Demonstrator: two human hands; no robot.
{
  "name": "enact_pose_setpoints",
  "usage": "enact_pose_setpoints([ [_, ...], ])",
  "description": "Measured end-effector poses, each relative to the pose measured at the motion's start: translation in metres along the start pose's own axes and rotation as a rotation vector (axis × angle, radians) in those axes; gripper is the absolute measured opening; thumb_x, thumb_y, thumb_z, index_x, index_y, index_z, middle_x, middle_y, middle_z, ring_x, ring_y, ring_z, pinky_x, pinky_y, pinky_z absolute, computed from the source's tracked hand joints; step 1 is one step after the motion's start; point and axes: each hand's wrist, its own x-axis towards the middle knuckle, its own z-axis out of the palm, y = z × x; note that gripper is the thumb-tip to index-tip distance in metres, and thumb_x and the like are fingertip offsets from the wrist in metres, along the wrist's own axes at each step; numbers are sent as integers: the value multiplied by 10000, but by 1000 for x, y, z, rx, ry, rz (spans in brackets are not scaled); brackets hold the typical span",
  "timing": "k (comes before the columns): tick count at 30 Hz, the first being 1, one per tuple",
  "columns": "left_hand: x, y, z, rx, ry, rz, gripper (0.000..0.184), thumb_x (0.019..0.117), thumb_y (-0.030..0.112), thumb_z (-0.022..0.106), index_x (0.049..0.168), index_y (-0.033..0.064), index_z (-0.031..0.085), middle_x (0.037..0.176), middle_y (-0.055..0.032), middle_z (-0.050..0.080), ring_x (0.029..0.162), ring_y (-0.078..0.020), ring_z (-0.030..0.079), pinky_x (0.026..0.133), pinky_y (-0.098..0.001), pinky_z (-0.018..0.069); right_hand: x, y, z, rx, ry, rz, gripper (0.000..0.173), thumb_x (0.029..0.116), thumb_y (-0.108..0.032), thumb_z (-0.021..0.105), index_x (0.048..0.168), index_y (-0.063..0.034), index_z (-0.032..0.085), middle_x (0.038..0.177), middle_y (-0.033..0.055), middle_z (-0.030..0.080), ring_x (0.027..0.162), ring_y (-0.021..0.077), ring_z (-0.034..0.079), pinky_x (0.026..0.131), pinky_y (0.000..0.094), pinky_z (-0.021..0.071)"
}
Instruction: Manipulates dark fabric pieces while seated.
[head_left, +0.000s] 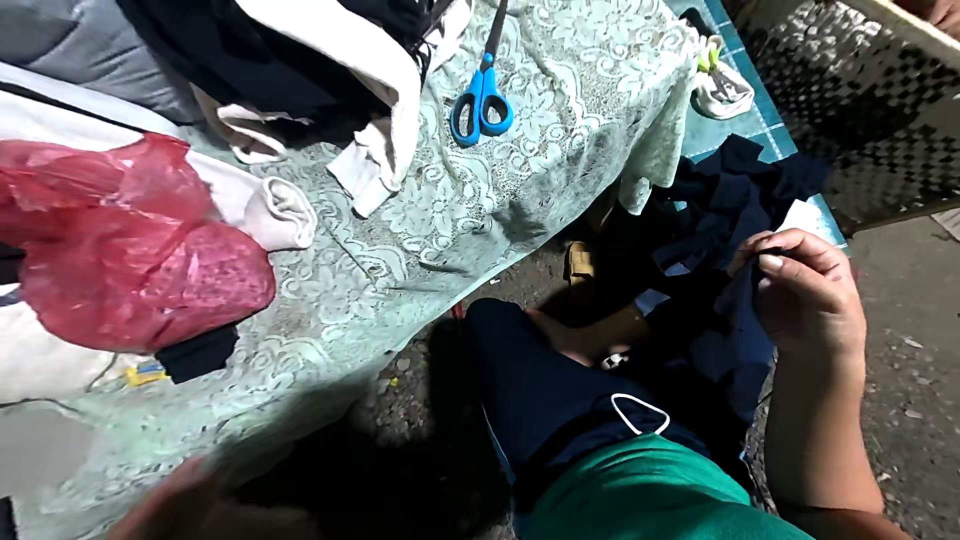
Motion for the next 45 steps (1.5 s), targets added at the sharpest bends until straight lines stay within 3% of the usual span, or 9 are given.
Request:
enact_pose_setpoints([
  [1,-15,13,27,-21,-154,78,289,1018,44,575,1161,-207,566,1120,-144,683,1037,-64,637,945,-250,525,-3,0,6,34,7,5,117,956,-159,663,1013,-182,762,1047,-43,737,930,40,694,778,191,584],
  [2,-33,31,58,-54,-270,149,250,1013,87,611,1111,-143,630,1091,-75,703,1041,-22,640,945,-223,525,-5,0,12,63,14,6,111,951,-162,673,1005,-187,766,1055,-46,737,945,36,693,781,189,585],
  [4,-71,70,109,-125,-502,293,143,1019,243,646,1039,124,724,1024,108,721,987,49,653,892,-170,536,-11,2,23,114,20,-4,109,941,-162,692,1019,-184,764,1047,-45,732,944,41,687,803,208,583],
  [5,-92,92,130,-142,-573,383,137,1016,287,651,1021,174,730,986,114,720,946,42,659,860,-164,540,-15,3,28,128,28,-12,116,937,-162,700,1031,-187,764,1033,-46,731,933,44,687,810,218,585],
  [8,-141,154,170,-407,-712,586,137,1001,204,672,960,80,711,834,-4,701,799,-56,669,774,-202,559,-27,2,43,150,52,-30,132,936,-164,720,1059,-185,761,999,-40,734,908,53,695,812,227,593],
  [10,-158,184,185,-632,-870,528,126,975,111,681,940,-3,722,808,-58,719,757,-65,675,745,-198,570,-35,-2,50,175,63,-24,134,941,-182,723,1070,-192,758,992,-38,736,903,48,697,799,216,590],
  [14,-171,204,203,-706,-1051,361,102,911,4,670,896,-86,714,761,-92,705,682,-13,641,653,-140,541,-47,-7,59,199,91,-65,131,933,-186,734,1060,-184,765,989,-33,745,929,52,702,840,223,586],
  [19,-173,203,203,-694,-1033,280,71,883,-25,656,859,-84,688,735,-57,679,658,22,605,622,-123,521,-54,-1,62,283,96,-88,148,920,-152,747,1066,-169,768,1002,-24,745,941,64,705,851,236,592],
  [45,-173,199,204,-654,-1037,233,54,859,-34,645,817,-56,669,687,-15,642,624,45,569,575,-107,485,-55,5,62,219,115,-129,145,915,-124,754,1053,-166,764,984,-13,742,947,81,708,863,247,591],
])
